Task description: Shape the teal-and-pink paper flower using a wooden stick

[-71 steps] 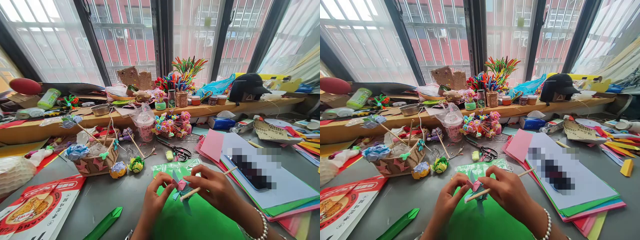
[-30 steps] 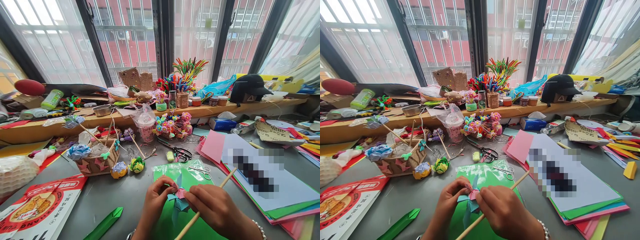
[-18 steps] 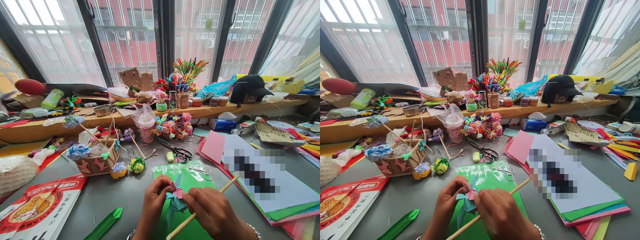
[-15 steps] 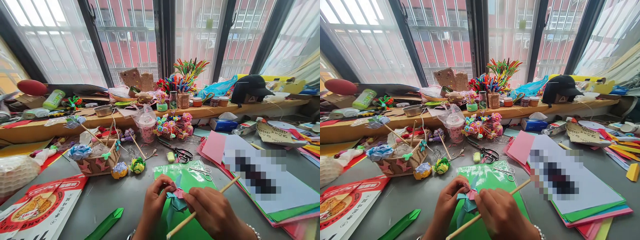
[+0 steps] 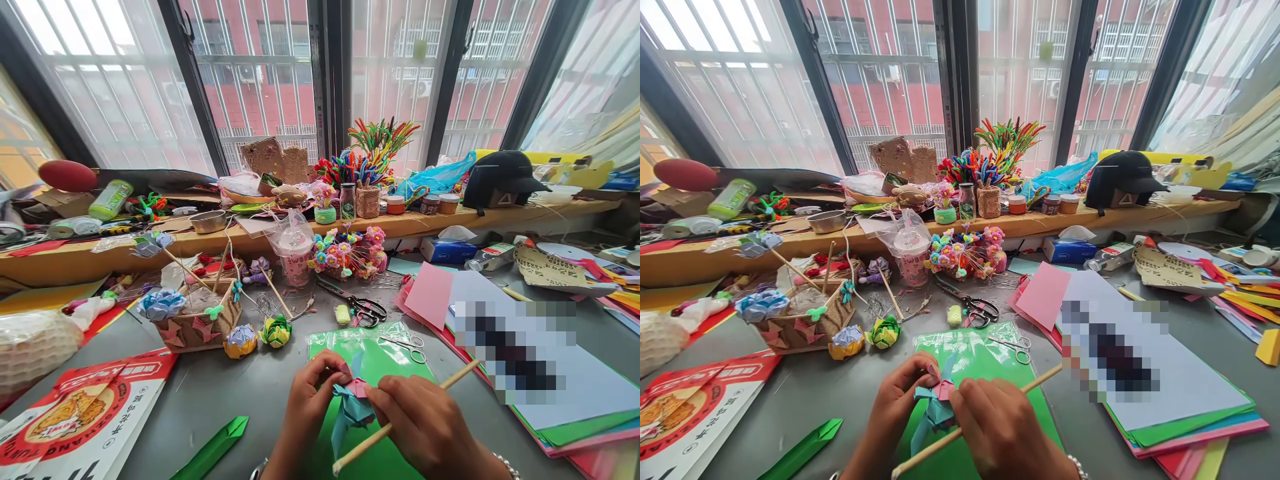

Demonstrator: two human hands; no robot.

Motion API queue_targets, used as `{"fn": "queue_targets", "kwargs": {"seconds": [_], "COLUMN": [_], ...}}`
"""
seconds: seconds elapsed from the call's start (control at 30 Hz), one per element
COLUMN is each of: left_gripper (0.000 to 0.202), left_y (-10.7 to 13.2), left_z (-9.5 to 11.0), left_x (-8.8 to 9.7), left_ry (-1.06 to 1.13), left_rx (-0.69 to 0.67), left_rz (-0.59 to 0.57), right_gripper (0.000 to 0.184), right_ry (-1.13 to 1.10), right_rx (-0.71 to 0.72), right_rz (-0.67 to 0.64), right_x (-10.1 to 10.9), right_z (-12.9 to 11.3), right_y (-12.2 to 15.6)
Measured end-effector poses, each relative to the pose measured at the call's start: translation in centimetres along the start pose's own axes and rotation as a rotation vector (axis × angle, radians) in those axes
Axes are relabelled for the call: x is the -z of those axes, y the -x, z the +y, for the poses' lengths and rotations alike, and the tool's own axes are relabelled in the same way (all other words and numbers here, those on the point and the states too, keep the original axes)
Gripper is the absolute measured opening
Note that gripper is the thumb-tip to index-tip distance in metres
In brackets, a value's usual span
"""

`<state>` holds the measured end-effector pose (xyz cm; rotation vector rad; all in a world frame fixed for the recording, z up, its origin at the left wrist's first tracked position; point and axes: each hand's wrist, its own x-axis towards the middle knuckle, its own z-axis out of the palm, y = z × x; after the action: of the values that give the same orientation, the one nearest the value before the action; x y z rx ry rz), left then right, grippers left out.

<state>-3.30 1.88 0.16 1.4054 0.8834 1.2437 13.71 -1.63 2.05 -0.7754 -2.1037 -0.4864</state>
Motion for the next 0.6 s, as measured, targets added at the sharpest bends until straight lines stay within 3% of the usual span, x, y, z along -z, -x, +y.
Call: {"fn": "queue_targets", "kwargs": {"seconds": [0.17, 0.3, 0.4, 0.6], "left_gripper": [0.014, 0.014, 0.011, 0.009], "left_y": [0.06, 0.05, 0.12, 0.38], "left_z": [0.21, 0.32, 0.49, 0.28], "left_x": [-0.14, -0.21, -0.3, -0.55], "left_ry": [0.032, 0.081, 0.115, 0.152], "left_rx": [0.024, 0.03, 0.032, 0.1], "left_rz": [-0.008, -0.035, -0.025, 0.003], "right_gripper": [0.019, 0.017, 0.018, 0.027], "right_ry": [-0.067, -0.189, -0.211, -0.12], "right_rx": [-0.015, -0.146, -0.207, -0.051], "right_rz": [0.004, 0.036, -0.034, -0.054], "right_x": [0.25, 0.59, 0.7, 0.51], "right_z": [0.13, 0.51, 0.83, 0.71], "right_y": [-0.12, -0.61, -0.79, -0.5]}}
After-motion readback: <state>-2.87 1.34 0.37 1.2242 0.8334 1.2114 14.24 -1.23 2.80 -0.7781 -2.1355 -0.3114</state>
